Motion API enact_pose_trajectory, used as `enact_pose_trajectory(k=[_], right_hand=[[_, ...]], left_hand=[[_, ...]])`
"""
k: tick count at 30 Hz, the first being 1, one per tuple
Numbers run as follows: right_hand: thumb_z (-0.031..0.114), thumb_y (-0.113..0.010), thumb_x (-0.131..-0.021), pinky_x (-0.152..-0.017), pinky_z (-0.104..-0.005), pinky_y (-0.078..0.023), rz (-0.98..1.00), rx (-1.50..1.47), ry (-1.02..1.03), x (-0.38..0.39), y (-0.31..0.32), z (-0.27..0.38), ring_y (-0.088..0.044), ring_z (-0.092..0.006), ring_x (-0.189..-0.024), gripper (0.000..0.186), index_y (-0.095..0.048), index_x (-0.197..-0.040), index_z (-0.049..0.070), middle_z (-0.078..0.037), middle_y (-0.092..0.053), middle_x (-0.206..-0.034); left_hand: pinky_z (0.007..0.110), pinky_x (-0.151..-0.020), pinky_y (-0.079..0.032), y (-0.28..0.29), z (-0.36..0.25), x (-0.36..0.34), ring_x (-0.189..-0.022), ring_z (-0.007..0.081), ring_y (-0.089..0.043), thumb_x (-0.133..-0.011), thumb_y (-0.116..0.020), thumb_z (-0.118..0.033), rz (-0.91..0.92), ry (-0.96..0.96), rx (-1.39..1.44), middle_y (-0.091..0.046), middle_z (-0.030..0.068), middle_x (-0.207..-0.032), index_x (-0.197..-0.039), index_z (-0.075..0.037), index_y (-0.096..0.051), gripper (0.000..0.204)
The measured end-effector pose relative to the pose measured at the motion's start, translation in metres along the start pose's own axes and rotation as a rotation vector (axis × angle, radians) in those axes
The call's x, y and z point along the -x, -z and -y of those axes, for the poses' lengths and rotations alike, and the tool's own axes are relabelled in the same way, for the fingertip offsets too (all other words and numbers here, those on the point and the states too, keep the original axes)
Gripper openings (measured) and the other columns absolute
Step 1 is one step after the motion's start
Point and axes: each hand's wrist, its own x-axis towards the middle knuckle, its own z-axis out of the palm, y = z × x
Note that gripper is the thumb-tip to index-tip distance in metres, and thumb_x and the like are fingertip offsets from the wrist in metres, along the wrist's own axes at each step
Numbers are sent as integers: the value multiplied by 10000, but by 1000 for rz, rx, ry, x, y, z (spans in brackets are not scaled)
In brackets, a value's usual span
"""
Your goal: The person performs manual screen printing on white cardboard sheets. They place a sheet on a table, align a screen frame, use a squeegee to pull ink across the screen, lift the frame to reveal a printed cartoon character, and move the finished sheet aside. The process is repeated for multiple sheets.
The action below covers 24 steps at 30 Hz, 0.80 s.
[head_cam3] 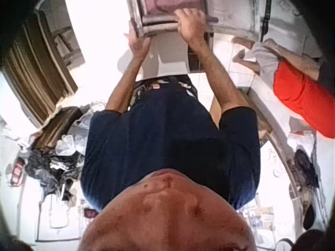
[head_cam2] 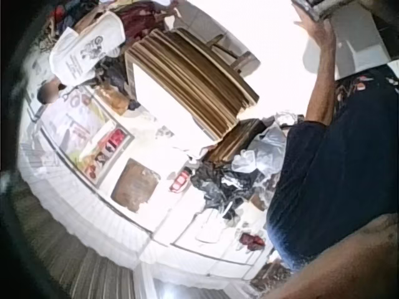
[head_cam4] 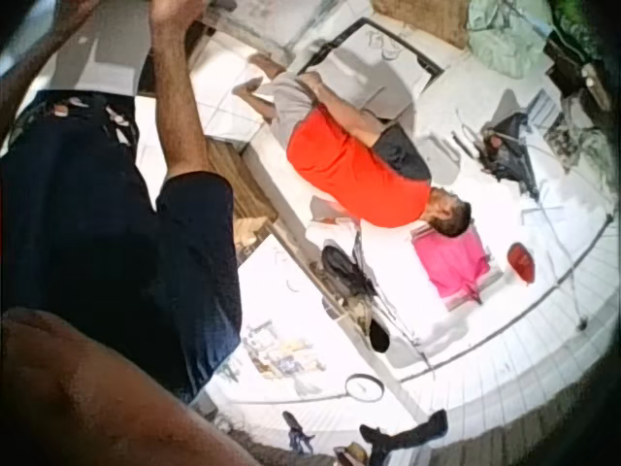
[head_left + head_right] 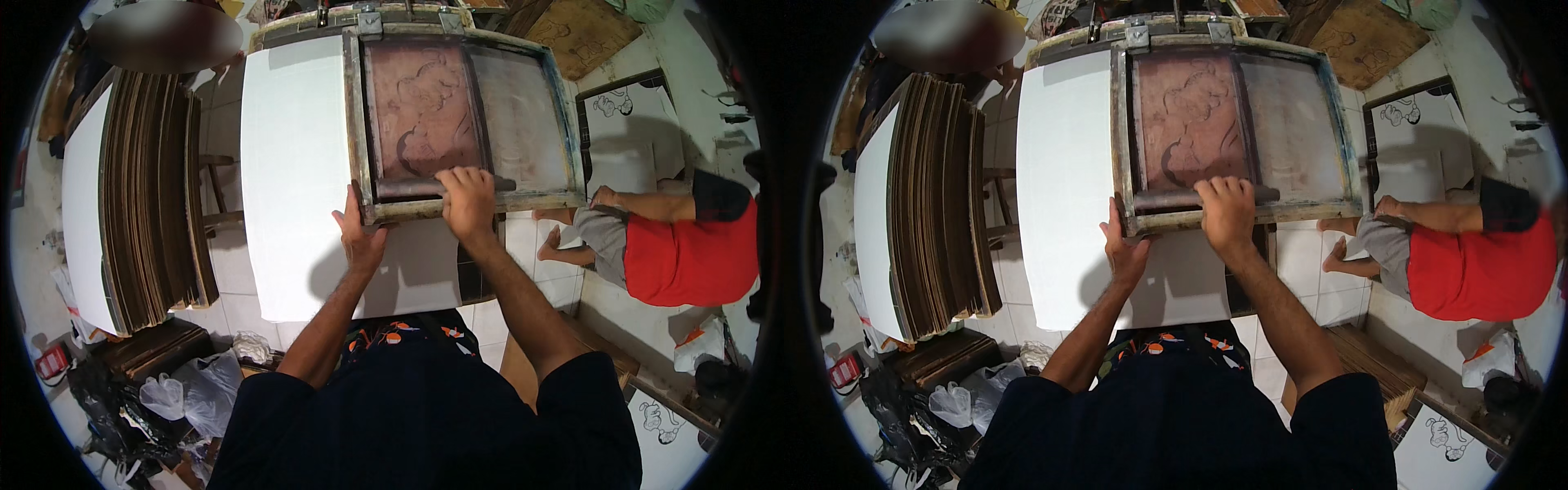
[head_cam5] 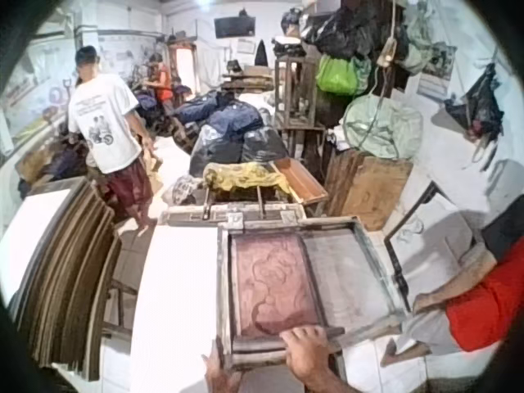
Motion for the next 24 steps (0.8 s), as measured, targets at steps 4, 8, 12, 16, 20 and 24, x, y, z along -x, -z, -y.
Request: enact_pose_trajectory(k=[4, 8, 12, 16, 20, 24], right_hand=[[83, -787, -852, -896, -456, -433, 156, -55, -3, -29, 12, -11, -625, -297, -969, 283, -713, -1124, 105, -63, -701, -981], [88, -818, -831, -882, -452, -434, 234, -82, -50, -32, 20, -11, -627, -292, -977, 288, -706, -1095, 106, -57, -697, -980], [92, -821, -809, -871, -470, -443, 341, -73, 7, -25, 17, -12, -627, -310, -984, 290, -687, -1067, 103, -69, -691, -978], [102, -806, -817, -853, -494, -449, 228, -67, 70, -61, 1, -34, -626, -342, -988, 284, -682, -1072, 89, -93, -682, -961], [145, -807, -846, -885, -495, -461, 184, -15, 90, -168, -38, -81, -651, -341, -1049, 259, -695, -1078, 113, -109, -733, -1031], [246, -830, -875, -982, -527, -484, 193, 57, 34, -282, -78, -127, -686, -349, -1110, 344, -733, -1190, 146, -151, -766, -1080]], left_hand=[[739, -1251, -5, 4, -7, -1, -1530, 392, -434, -767, -794, 47, 37, 27, 22, -354, 211, -1703, -1697, -15, -167, 1124], [689, -1277, -26, 3, -10, -5, -1449, 371, -531, -786, -797, 44, 11, 40, -7, -464, 206, -1627, -1699, -21, -174, 1108], [668, -1290, -46, 3, -12, -5, -1411, 366, -576, -800, -797, 43, -5, 54, -41, -522, 210, -1582, -1699, -18, -174, 1095], [673, -1289, -46, 4, -13, -3, -1440, 375, -537, -795, -796, 43, 5, 87, -32, -494, 230, -1595, -1697, -12, -172, 1098], [683, -1284, -49, 6, -13, -2, -1535, 376, -433, -791, -788, 66, 45, 113, 21, -379, 244, -1684, -1699, -27, -177, 1098], [685, -1282, -97, 8, -14, 0, -1520, 394, -453, -791, -829, 51, 49, 115, 24, -371, 252, -1687, -1697, -25, -181, 1116]])
